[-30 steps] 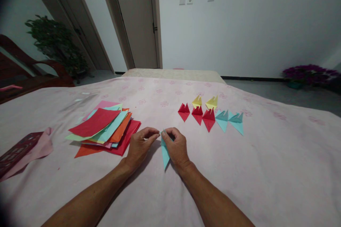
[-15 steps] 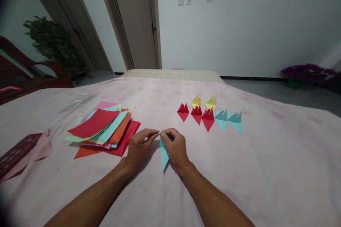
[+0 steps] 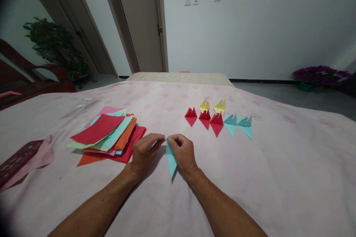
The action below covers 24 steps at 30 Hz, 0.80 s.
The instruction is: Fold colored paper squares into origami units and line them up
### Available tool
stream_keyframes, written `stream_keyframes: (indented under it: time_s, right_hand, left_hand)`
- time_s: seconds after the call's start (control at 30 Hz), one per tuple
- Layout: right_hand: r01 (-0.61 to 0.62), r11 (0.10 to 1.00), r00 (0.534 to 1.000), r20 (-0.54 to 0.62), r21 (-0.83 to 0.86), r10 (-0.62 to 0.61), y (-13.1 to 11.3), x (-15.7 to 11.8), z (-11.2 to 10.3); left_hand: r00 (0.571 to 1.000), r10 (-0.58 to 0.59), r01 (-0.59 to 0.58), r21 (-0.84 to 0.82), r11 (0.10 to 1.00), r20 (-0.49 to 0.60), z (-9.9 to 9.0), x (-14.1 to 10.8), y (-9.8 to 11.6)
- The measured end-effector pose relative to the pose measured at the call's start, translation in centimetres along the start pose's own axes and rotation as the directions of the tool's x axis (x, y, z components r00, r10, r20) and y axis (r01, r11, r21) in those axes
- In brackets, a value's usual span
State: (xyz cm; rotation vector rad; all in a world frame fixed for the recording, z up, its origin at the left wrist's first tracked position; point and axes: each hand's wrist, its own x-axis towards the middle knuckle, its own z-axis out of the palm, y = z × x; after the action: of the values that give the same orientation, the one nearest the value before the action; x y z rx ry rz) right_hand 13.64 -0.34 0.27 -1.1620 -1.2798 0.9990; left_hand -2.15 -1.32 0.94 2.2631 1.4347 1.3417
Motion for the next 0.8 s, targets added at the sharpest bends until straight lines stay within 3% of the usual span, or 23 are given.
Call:
stream_keyframes:
  time_s: [0.8]
  right_hand:
    - [-0.005,1.0,1.0,0.016,0.018,0.005,0.05,0.04,0.08]
  left_hand:
    - [0.998,0.062,-0.062,0.024,0.998,0.021,-0.43,0.23,0.63]
